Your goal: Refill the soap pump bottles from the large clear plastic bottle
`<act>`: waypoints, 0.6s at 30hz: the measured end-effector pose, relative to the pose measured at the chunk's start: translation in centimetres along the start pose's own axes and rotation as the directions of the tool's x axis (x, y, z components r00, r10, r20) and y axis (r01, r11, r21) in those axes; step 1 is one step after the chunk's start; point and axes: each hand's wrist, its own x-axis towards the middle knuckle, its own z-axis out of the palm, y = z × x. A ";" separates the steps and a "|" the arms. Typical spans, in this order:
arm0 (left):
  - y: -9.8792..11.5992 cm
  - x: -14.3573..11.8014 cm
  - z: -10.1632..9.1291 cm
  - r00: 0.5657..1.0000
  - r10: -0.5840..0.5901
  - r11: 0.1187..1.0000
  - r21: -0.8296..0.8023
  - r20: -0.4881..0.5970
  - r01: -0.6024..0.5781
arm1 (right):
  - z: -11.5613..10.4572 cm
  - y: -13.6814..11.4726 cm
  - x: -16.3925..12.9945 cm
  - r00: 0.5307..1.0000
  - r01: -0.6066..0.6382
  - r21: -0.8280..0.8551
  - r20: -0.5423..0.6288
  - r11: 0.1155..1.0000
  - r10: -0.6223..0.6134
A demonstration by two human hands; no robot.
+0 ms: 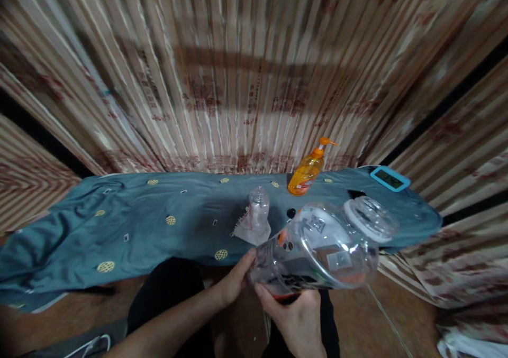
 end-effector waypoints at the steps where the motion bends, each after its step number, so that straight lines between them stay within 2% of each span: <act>1: 0.7 -0.2 -0.1 0.999 0.054 0.979 0.198 0.000 -0.053 | -0.4 0.0 -0.1 0.999 -0.037 0.009 -0.009 0.999 0.037; 2: 1.4 -0.4 -0.2 0.991 0.131 0.930 0.349 -0.022 -0.115 | -0.7 0.0 -0.3 0.998 -0.066 0.006 -0.011 0.998 0.066; 3: 2.0 -0.7 -0.1 0.974 0.223 0.881 0.435 -0.030 -0.188 | -0.9 0.2 -0.5 0.996 -0.090 -0.003 -0.009 0.996 0.090; 4: 2.5 -0.9 0.0 0.966 0.259 0.850 0.470 0.024 -0.239 | -0.9 0.4 -0.7 0.995 -0.102 -0.009 0.006 0.995 0.102; 5: 2.8 -1.0 0.3 0.965 0.246 0.836 0.483 0.093 -0.260 | -0.9 0.6 -0.9 0.994 -0.103 -0.011 0.036 0.995 0.103; 7: 2.9 -1.1 0.9 0.970 0.209 0.853 0.463 0.123 -0.242 | -0.7 1.3 -1.4 0.984 -0.114 -0.006 0.139 0.993 0.114; 10: 2.4 -1.1 1.9 0.991 0.129 0.905 0.404 0.046 -0.137 | -0.2 2.2 -2.4 0.936 -0.196 0.025 0.304 0.980 0.179; 12: 2.3 -1.1 2.2 0.994 0.111 0.925 0.365 0.009 -0.107 | 0.0 2.9 -3.4 0.905 -0.285 0.163 0.369 0.945 0.210; 13: 2.3 -1.1 2.3 0.993 0.114 0.933 0.344 0.002 -0.108 | 0.1 3.3 -4.0 0.899 -0.339 0.284 0.378 0.897 0.220; 14: 2.4 -1.2 2.4 0.992 0.123 0.940 0.320 -0.004 -0.115 | 0.3 3.8 -4.7 0.892 -0.399 0.423 0.385 0.813 0.237; 16: 2.6 -1.1 2.7 0.990 0.143 0.955 0.264 -0.012 -0.135 | 0.7 4.8 -6.2 0.840 -0.543 0.656 0.440 0.524 0.318; 17: 2.6 -1.0 2.8 0.988 0.150 0.961 0.240 -0.018 -0.142 | 1.0 5.3 -6.9 0.802 -0.591 0.714 0.473 0.376 0.364; 18: 2.5 -0.9 3.0 0.988 0.151 0.964 0.224 -0.025 -0.142 | 1.2 5.8 -7.4 0.781 -0.610 0.744 0.508 0.272 0.363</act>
